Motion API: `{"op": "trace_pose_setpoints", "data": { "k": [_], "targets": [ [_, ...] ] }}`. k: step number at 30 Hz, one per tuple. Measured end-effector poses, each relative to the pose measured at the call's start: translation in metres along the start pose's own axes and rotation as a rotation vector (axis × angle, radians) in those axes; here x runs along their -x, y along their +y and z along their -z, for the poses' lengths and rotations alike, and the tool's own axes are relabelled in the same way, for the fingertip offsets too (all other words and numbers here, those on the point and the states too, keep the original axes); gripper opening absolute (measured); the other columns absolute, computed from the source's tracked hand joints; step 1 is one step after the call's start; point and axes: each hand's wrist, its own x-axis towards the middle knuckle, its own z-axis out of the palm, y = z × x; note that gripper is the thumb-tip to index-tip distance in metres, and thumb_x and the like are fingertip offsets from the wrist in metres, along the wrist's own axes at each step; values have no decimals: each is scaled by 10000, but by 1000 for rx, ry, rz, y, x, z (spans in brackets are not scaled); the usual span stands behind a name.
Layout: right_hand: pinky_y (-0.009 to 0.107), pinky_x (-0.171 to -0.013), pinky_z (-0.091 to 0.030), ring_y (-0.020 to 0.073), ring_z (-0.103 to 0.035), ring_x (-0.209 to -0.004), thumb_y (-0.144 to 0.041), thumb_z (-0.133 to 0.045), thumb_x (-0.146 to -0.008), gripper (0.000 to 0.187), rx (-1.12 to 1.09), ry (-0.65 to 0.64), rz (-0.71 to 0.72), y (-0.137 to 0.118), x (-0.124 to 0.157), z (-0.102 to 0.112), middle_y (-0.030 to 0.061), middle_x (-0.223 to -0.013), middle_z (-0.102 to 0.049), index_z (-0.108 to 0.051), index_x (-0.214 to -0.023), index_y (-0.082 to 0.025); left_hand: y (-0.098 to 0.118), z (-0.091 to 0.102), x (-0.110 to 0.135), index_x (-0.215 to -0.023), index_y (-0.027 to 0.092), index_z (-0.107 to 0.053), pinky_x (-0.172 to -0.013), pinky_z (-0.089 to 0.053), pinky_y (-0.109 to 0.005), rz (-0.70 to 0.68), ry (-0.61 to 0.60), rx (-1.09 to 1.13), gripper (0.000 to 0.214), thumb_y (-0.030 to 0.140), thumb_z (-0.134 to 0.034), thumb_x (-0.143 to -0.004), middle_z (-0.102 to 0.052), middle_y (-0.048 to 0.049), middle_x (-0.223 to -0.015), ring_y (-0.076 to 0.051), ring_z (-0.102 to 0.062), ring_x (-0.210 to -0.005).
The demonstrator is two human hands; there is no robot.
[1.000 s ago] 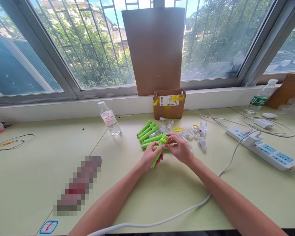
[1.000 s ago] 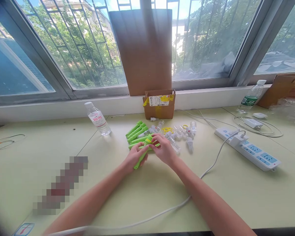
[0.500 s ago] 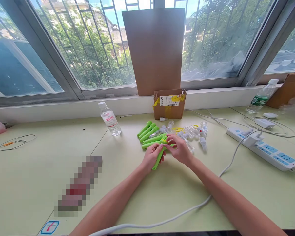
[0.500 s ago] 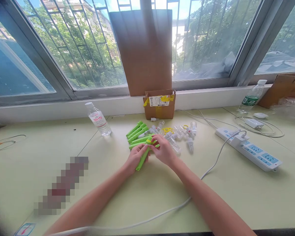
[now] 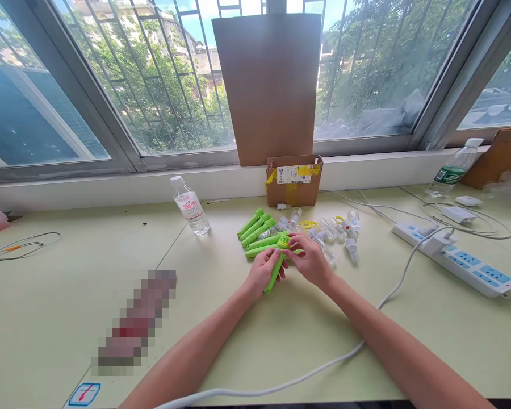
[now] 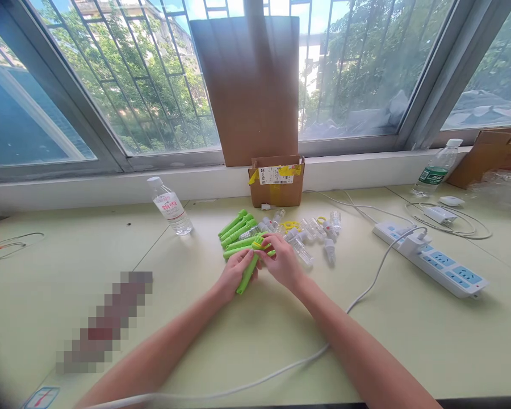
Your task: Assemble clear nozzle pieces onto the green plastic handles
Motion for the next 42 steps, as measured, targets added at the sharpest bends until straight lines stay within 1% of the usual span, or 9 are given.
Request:
{"op": "trace_pose_setpoints", "data": {
  "k": [7,16,22,28,33,39,42],
  "targets": [
    [279,-502,-590,154,-657,-706,-454,-590,-837,251,-11,12,-10,-1,-1,0,106,-1117,-589,-532,-837,-210,3,0,1,-785,150,-529,-417,-386,-199,1,-5,39,425,573,-574,-783,-597,-4,-653,-82,-507,-444],
    [282,-509,-594,146,-654,-687,-436,-612,-823,241,-31,21,-16,-5,0,1,101,-1105,-588,-534,-834,-208,6,6,0,-772,147,-537,-421,-383,-207,72,-48,107,414,558,-584,-783,-590,-10,-646,-87,-502,-443],
    [284,-500,-592,149,-653,-678,-444,-617,-818,245,-31,24,-11,-4,1,1,103,-1096,-595,-551,-843,-209,4,9,-3,-785,148,-554,-406,-368,-206,88,-80,124,384,531,-580,-790,-590,-6,-631,-93,-505,-435],
    [285,-515,-592,146,-653,-671,-429,-617,-820,228,-28,19,-8,-5,1,1,102,-1107,-596,-564,-854,-209,6,9,-3,-774,153,-559,-394,-352,-208,103,-93,145,371,523,-583,-787,-574,11,-588,-86,-494,-405],
    [292,-526,-598,147,-654,-679,-428,-606,-827,222,-16,19,1,-3,2,1,96,-1106,-597,-558,-867,-214,6,9,-2,-780,151,-551,-391,-357,-207,105,-83,150,376,524,-591,-780,-584,8,-606,-87,-503,-409],
    [273,-497,-583,150,-657,-668,-366,-581,-847,184,27,0,39,3,5,-2,62,-967,-599,-528,-959,-229,6,8,-2,-787,153,-534,-395,-383,-208,101,-45,165,396,541,-611,-764,-594,6,-637,-88,-511,-417],
    [265,-505,-576,144,-657,-664,-326,-578,-849,178,50,5,49,4,6,-2,57,-954,-602,-526,-984,-222,6,7,-2,-802,152,-535,-391,-385,-209,95,-52,182,402,544,-613,-763,-600,2,-652,-88,-513,-415]
  ]
}}
